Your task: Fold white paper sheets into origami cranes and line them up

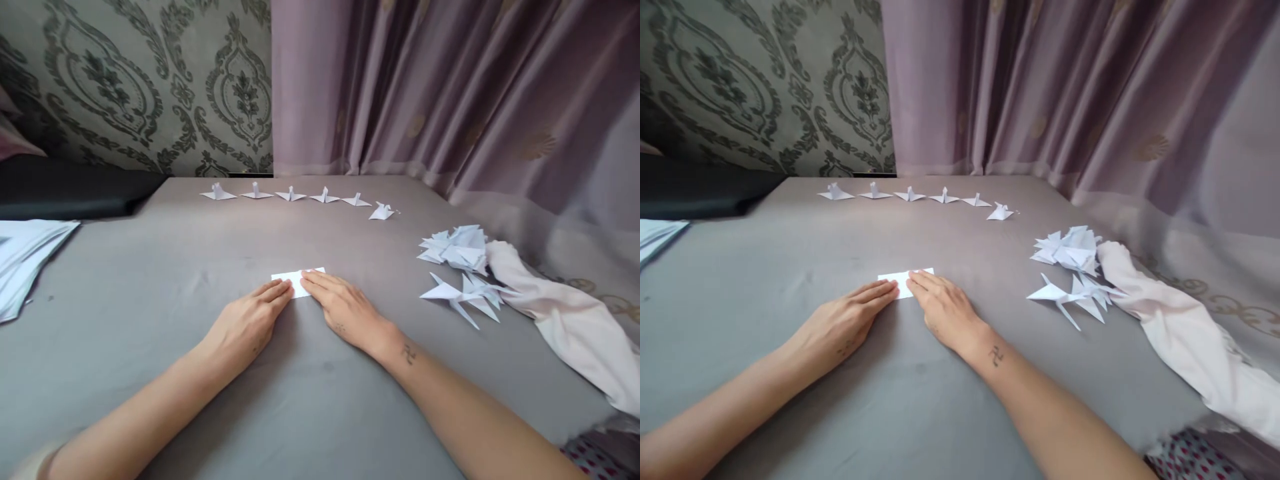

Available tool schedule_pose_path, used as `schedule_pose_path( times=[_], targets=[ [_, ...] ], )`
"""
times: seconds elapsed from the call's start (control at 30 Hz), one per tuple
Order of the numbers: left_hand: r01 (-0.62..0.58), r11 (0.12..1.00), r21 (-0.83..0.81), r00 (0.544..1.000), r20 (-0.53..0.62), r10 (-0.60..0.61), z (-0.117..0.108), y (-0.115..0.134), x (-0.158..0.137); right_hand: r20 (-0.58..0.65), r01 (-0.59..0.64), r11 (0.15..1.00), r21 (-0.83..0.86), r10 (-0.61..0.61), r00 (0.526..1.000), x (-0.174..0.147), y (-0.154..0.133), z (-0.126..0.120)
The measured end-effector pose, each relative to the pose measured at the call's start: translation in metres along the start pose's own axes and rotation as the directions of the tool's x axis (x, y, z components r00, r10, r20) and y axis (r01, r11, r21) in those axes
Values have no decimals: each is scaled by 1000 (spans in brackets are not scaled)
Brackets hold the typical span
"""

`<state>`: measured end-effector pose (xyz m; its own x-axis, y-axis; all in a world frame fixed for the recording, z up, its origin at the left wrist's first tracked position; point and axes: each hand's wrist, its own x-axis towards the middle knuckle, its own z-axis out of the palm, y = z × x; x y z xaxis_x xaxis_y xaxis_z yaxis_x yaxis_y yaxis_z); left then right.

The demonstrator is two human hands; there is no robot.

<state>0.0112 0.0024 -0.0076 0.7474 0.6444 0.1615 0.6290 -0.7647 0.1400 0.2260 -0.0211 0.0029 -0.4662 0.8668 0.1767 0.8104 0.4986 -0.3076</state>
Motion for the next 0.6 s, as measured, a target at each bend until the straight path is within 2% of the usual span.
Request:
schedule_pose_path(
  times=[0.13,0.3,0.43,0.53,0.6],
  targets=[
    [27,999,31,999,-37,-26,1,-1,-5,-1,-34,999,-21,34,999,-1,-3,-1],
    [86,995,54,996,4,-86,-10,6,-3,-31,-119,991,-54,117,993,-3,-5,-2],
    [128,991,30,989,-72,-125,-11,6,1,-38,-143,988,-57,141,989,-3,-6,-5],
    [114,993,-16,985,-126,-115,-9,1,4,-59,-118,992,-37,116,991,-2,-5,-8],
    [63,998,-19,987,-145,-65,-9,-2,6,-78,-110,994,-22,108,991,-3,-7,-9]
  ],
)
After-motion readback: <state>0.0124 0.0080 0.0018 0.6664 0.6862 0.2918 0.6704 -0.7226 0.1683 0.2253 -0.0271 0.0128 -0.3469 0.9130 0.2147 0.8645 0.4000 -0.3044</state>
